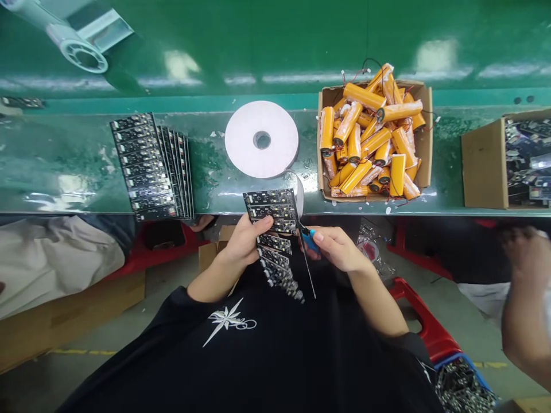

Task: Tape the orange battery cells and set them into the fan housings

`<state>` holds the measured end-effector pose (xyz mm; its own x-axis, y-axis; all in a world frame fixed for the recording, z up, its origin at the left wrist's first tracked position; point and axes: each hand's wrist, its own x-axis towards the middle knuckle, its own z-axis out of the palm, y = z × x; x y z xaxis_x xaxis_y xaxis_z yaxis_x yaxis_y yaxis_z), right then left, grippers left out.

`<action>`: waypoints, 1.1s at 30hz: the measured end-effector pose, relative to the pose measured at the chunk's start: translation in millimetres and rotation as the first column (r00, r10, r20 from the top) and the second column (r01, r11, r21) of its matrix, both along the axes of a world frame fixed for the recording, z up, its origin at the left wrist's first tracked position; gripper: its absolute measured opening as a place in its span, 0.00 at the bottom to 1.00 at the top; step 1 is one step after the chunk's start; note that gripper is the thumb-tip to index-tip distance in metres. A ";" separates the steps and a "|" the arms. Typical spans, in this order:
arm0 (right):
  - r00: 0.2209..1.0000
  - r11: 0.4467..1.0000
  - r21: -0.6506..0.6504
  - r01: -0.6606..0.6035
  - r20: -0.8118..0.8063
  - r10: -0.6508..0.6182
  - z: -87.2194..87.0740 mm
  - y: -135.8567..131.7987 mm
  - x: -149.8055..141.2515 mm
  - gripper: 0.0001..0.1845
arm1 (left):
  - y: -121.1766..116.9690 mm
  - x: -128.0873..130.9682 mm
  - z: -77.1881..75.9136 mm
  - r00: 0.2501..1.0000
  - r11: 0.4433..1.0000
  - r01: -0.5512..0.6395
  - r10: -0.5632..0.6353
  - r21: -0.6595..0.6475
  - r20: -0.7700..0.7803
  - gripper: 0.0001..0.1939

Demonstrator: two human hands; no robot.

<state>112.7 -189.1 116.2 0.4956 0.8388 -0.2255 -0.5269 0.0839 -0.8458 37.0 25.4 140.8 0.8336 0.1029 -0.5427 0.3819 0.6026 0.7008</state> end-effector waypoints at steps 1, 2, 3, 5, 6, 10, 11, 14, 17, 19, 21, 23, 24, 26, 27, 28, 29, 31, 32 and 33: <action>1.000 1.000 0.013 -0.004 -0.031 0.005 0.2 1.0 0.0 0.30 | 0.2 0.0 -0.4 1.000 1.000 0.008 -0.008 -0.001 0.001 0.28; 0.999 1.000 0.013 -0.002 -0.035 0.003 1.1 1.5 0.5 0.30 | 0.4 -0.1 -0.8 1.000 1.000 0.008 -0.009 0.009 0.006 0.28; 1.000 1.000 -0.003 0.008 -0.010 -0.008 2.6 1.5 1.5 0.30 | 0.7 -0.3 -1.1 1.000 0.999 -0.002 0.002 0.032 0.015 0.28; 0.992 0.995 -0.078 0.055 0.121 -0.045 7.3 0.1 4.5 0.28 | 1.9 -1.3 -2.0 0.999 0.994 -0.024 0.020 0.107 0.039 0.28; 0.977 0.989 -0.123 0.084 0.206 -0.057 10.4 -0.8 6.2 0.27 | 2.8 -2.0 -2.5 0.998 0.988 -0.028 0.020 0.152 0.055 0.27; 0.890 0.957 -0.229 0.180 0.453 -0.059 21.4 -2.2 9.4 0.26 | 6.9 -4.6 -4.1 0.994 0.962 -0.008 -0.022 0.273 0.107 0.25; 0.885 0.955 -0.232 0.184 0.462 -0.058 21.9 -1.6 8.8 0.26 | 7.6 -4.6 -3.9 0.993 0.962 -0.007 -0.025 0.271 0.116 0.24; 0.944 0.975 -0.174 0.138 0.322 -0.076 16.5 1.5 4.0 0.29 | 8.0 -2.6 -2.3 0.995 0.990 0.044 -0.056 0.135 0.085 0.26; 0.996 0.996 -0.055 0.072 0.052 -0.069 7.3 3.6 -0.2 0.32 | 6.2 -0.2 -2.2 0.993 0.991 0.118 -0.117 -0.063 0.023 0.29; 0.999 0.999 -0.011 0.052 -0.008 -0.052 4.2 2.8 0.0 0.31 | 5.4 0.1 -3.3 0.994 0.990 0.105 -0.104 -0.095 0.011 0.30; 0.994 0.997 -0.040 0.070 0.081 -0.066 5.1 0.9 2.2 0.28 | 5.8 -0.8 -4.5 0.998 0.996 0.059 -0.059 -0.062 0.002 0.31; 0.965 0.986 -0.115 0.122 0.248 -0.091 9.2 -0.8 4.6 0.25 | 7.5 -1.8 -4.8 0.999 0.999 0.039 -0.039 -0.025 -0.009 0.31; 0.941 0.977 -0.149 0.152 0.324 -0.097 11.6 -1.0 5.3 0.25 | 8.4 -2.0 -4.5 0.999 0.999 0.042 -0.042 -0.011 -0.012 0.30; 0.897 0.963 -0.183 0.196 0.431 -0.100 15.8 -0.1 4.8 0.25 | 9.3 -1.5 -3.3 0.998 0.999 0.054 -0.054 0.003 -0.010 0.30; 0.882 0.960 -0.185 0.210 0.459 -0.105 17.1 0.8 3.6 0.25 | 9.0 -1.0 -2.4 0.999 0.999 0.052 -0.052 0.007 -0.004 0.30; 0.874 0.958 -0.180 0.225 0.472 -0.116 17.6 1.8 2.0 0.24 | 8.2 -0.4 -1.6 0.999 0.999 0.047 -0.047 0.007 0.006 0.30; 0.871 0.955 -0.172 0.241 0.472 -0.135 17.7 2.6 0.3 0.24 | 7.0 0.1 -0.8 0.999 0.999 0.043 -0.043 0.006 0.021 0.30; 0.873 0.949 -0.161 0.271 0.456 -0.172 17.4 3.2 -2.4 0.25 | 4.0 0.7 0.3 0.997 0.999 0.041 -0.041 0.004 0.064 0.28; 0.873 0.945 -0.164 0.282 0.453 -0.182 17.5 3.0 -3.0 0.25 | 2.8 0.6 0.5 0.996 0.999 0.041 -0.042 0.007 0.085 0.27; 0.868 0.941 -0.172 0.291 0.460 -0.185 17.9 2.5 -3.0 0.26 | 2.2 0.2 0.5 0.994 0.999 0.041 -0.043 0.013 0.101 0.27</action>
<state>109.7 -186.6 134.1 0.7651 0.6340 -0.1126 -0.0938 -0.0632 -0.9936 37.3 27.5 141.3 0.8879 0.0721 -0.4544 0.3335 0.5796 0.7436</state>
